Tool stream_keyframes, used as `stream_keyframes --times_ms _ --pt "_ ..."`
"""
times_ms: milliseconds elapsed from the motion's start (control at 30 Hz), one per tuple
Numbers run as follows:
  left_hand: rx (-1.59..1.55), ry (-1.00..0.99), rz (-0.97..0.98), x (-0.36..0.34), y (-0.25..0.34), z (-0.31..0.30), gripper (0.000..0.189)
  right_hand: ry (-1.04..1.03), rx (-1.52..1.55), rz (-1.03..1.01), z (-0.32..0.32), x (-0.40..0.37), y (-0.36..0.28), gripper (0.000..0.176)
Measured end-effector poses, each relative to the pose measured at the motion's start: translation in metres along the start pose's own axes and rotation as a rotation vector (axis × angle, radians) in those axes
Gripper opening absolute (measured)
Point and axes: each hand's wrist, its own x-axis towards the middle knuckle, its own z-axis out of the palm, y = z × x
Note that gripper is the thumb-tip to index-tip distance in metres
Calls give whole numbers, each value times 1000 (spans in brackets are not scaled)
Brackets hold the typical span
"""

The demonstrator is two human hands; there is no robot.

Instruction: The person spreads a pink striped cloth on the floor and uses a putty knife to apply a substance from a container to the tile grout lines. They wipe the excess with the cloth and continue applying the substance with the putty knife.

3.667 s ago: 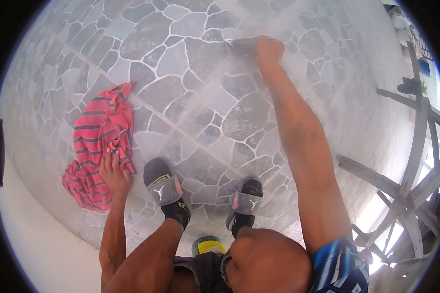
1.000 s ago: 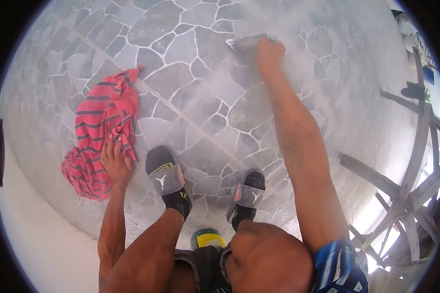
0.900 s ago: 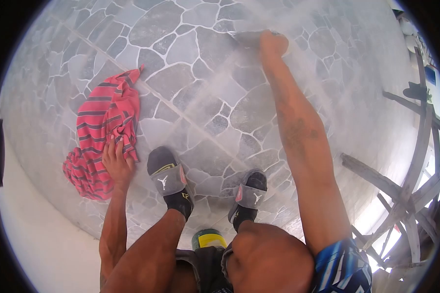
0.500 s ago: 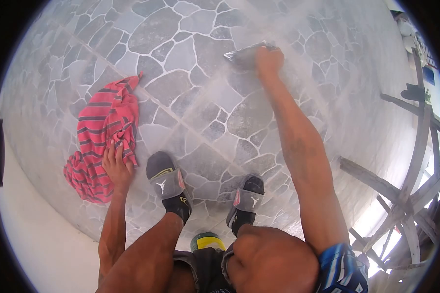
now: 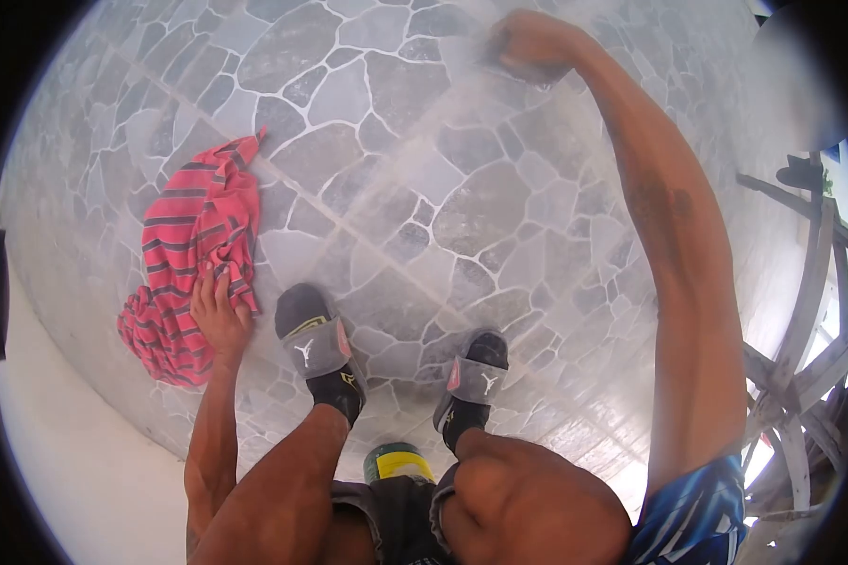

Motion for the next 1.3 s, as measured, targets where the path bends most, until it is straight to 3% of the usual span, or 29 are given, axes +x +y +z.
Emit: stream_keyframes --times_ms 133,200,300,433,467,600,667,767,867,900,1000,1033,1133,1267,1300 --pt "-7 -7 -1 0 2 -1 61 -17 -38 -59 15 31 8 46" --pt "2 -15 -7 0 2 0 61 -25 92 -72 31 31 1 41" --pt "5 -13 -16 -1 4 1 61 69 -14 -299 57 21 -33 37" --pt "-14 -28 -14 -1 0 0 62 -127 -163 -229 3 24 -28 32" --pt "-8 -49 -11 -6 -1 -3 63 -69 103 -150 14 23 -13 29" --pt "-2 -20 -12 1 3 -1 64 6 -145 -287 41 9 -63 34" --pt "0 -14 -6 1 -3 1 63 -1 -152 -334 34 16 -49 32" --pt "-13 -52 -11 -9 3 -3 63 -27 171 -104 32 34 -33 30" --pt "0 -18 -17 2 -1 3 62 -86 -260 -331 50 18 -92 29" --pt "3 -24 -16 1 -1 1 62 -40 -186 -421 48 17 -86 28" --pt "4 -21 -25 6 1 3 63 -11 -49 -330 24 28 -71 27" --pt "1 -37 -26 0 2 -1 63 -66 15 -173 24 27 -75 27" --pt "-6 -11 -14 0 0 2 63 -38 -225 -396 51 14 -102 27" --pt "-6 -13 -15 -1 1 0 62 -2 46 -236 35 27 -89 27" --pt "-7 -33 -19 -9 2 -4 62 59 -29 -358 50 23 -95 27"
